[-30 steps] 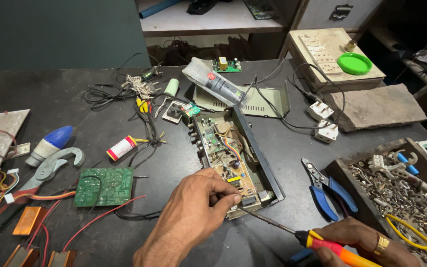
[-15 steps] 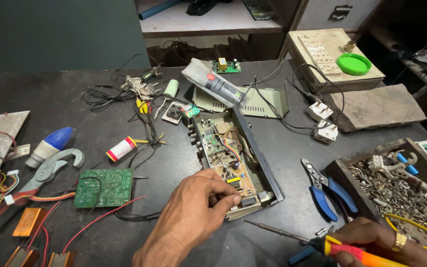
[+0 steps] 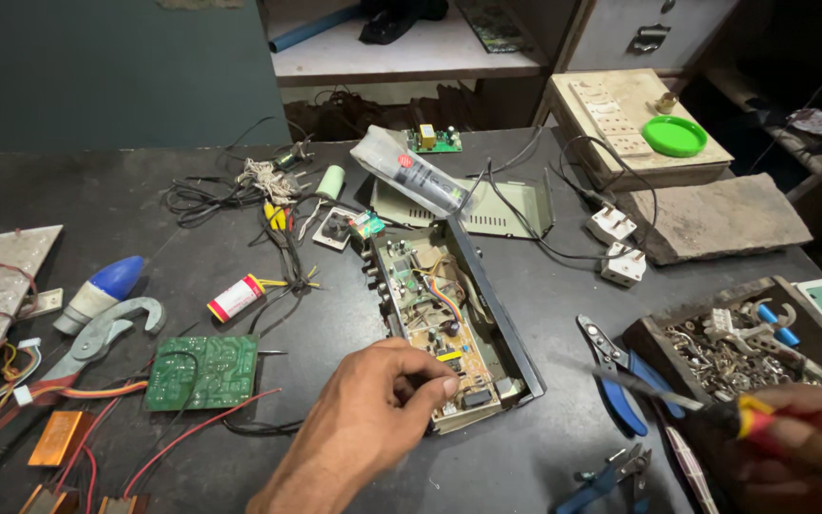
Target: The person uses a soldering iron to work on the internal circuit board of a disassembled electronic device. They manipulate wires and components on the board, then place the metal casing back onto the device and align it.
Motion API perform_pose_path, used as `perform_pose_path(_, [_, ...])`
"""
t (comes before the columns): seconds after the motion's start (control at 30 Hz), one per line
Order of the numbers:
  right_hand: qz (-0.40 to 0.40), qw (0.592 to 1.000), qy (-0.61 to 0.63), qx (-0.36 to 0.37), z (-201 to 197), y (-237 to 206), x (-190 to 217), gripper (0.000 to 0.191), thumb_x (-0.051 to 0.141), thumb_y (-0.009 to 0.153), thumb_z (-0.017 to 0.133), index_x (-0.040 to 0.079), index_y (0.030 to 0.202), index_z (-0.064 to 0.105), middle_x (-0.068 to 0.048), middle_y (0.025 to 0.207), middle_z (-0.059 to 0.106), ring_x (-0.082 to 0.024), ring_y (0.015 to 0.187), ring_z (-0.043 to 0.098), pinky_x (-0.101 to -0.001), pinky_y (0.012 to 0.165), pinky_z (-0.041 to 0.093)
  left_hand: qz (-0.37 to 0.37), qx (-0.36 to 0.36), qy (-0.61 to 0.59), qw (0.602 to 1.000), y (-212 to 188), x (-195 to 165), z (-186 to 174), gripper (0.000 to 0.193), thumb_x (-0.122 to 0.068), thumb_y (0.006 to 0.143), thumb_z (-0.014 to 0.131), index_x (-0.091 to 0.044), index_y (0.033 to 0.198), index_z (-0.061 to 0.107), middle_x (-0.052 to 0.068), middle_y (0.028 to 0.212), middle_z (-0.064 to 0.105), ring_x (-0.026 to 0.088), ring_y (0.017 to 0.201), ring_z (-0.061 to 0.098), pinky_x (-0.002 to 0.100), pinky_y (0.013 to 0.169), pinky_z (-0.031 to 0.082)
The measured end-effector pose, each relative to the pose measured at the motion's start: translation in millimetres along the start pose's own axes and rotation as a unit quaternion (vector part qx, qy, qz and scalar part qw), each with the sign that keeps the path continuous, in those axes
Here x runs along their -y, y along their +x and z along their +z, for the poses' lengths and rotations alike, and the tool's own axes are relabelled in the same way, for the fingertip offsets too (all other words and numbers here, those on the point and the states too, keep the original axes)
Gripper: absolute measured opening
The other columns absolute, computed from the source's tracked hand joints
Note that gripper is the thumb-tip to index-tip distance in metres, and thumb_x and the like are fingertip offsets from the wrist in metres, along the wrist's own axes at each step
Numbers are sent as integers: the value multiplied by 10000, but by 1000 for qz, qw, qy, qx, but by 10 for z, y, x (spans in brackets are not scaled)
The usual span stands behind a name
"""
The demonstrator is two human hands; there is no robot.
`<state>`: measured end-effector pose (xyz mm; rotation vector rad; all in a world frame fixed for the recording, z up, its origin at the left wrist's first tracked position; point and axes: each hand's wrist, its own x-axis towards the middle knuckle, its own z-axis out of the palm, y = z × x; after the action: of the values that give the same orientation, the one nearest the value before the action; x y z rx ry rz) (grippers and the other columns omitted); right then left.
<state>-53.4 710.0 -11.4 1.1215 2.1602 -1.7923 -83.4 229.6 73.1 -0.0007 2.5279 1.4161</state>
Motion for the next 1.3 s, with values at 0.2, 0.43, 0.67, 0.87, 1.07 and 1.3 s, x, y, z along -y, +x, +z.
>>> perform_pose_path(0.2, [-159, 834, 489, 199, -187, 800, -294, 160, 148, 1084, 585, 3, 1149, 593, -165, 1079, 669, -232, 870, 638, -375, 783, 554, 23, -31, -37, 999, 28, 49, -48, 225, -228, 808, 760, -103, 994, 780, 20, 897, 747, 158, 735, 758, 314, 701, 622])
perform_pose_path(0.43, [-147, 784, 561, 220, -369, 1189, -144, 329, 272, 1147, 678, -32, 1237, 590, -82, 1152, 660, -112, 971, 629, -241, 888, 545, -59, -25, 5, 998, 23, 77, -117, 360, -306, 755, 854, -89, 970, 662, 48, 802, 776, 164, 716, 768, 313, 696, 624])
perform_pose_path(0.67, [-39, 824, 564, 36, -77, 948, 134, 501, 223, 968, 863, -9, 1339, 619, -96, 1205, 723, -113, 1013, 724, -264, 905, 553, -104, 6, 56, 993, -13, 38, -134, 385, -363, 744, 802, -122, 1004, 652, 43, 817, 796, 193, 771, 784, 349, 751, 606])
perform_pose_path(0.87, [-81, 801, 587, 89, -119, 984, 225, 527, 181, 987, 837, -26, 1386, 562, -119, 1254, 704, -174, 1024, 706, -269, 901, 560, -82, -15, 76, 994, -31, -28, -137, 401, -330, 709, 817, -107, 988, 634, 59, 822, 783, 219, 780, 773, 348, 755, 597])
perform_pose_path(1.07, [-5, 718, 683, 134, -186, 1117, 203, 519, 106, 1044, 765, -129, 1416, 491, -248, 1321, 640, -312, 1144, 681, -341, 944, 572, -100, -14, 68, 993, -104, -35, -267, 384, -271, 673, 813, -121, 991, 657, 67, 791, 774, 230, 734, 764, 363, 713, 596])
perform_pose_path(1.3, [71, 581, 809, 61, 14, 832, 141, 358, 12, 1079, 484, -216, 1326, 607, -404, 1168, 732, -449, 1086, 753, -417, 877, 612, -76, -19, 100, 992, -172, -48, -356, 319, -247, 695, 790, -128, 976, 694, 51, 797, 787, 223, 727, 762, 364, 696, 578])
